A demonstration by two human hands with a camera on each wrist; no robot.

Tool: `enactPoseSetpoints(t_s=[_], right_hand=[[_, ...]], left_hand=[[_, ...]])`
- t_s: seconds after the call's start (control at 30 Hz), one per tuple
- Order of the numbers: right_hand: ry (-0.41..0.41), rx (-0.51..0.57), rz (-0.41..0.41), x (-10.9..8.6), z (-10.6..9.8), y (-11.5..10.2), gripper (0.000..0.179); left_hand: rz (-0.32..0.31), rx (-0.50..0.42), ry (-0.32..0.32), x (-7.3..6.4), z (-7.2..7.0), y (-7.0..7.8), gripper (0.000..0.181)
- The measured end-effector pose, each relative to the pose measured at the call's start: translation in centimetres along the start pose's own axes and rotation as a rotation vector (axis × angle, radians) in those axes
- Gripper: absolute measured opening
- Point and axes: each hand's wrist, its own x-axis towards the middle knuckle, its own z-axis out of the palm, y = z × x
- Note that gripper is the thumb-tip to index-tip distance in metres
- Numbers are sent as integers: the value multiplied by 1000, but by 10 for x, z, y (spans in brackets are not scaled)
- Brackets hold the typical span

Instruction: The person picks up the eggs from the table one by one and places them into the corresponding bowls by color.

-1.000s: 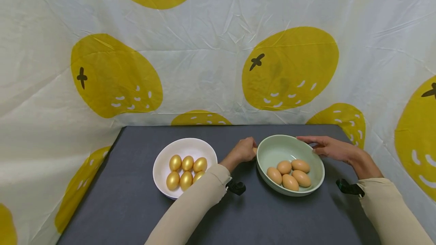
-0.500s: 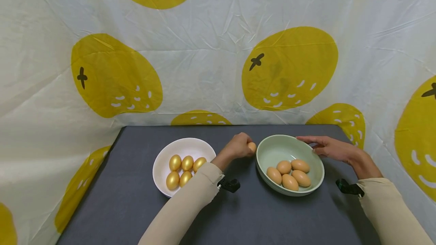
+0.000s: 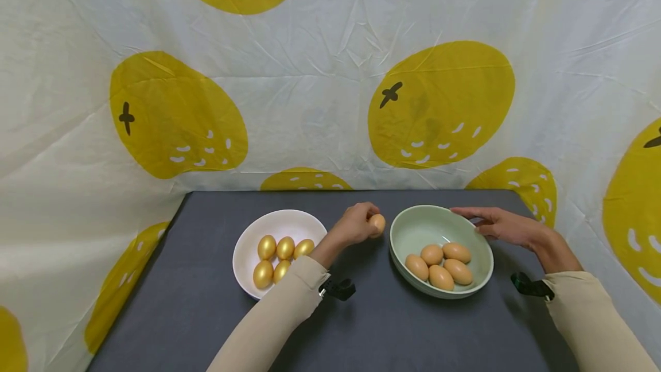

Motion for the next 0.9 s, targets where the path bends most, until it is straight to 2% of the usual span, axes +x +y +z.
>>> enactPoseSetpoints(t_s=[0.2,0.63,0.9], right_hand=[[19,-15,4,0,0,2,61],[14,-5,5,-2,1,0,61],[16,-2,0,-3,1,0,61]], left_hand=[[-16,-86,-10,-9,-3,-3,43],[27,-115,43,-21,-2,1,39],[28,-144,44,-26,0,6,45]])
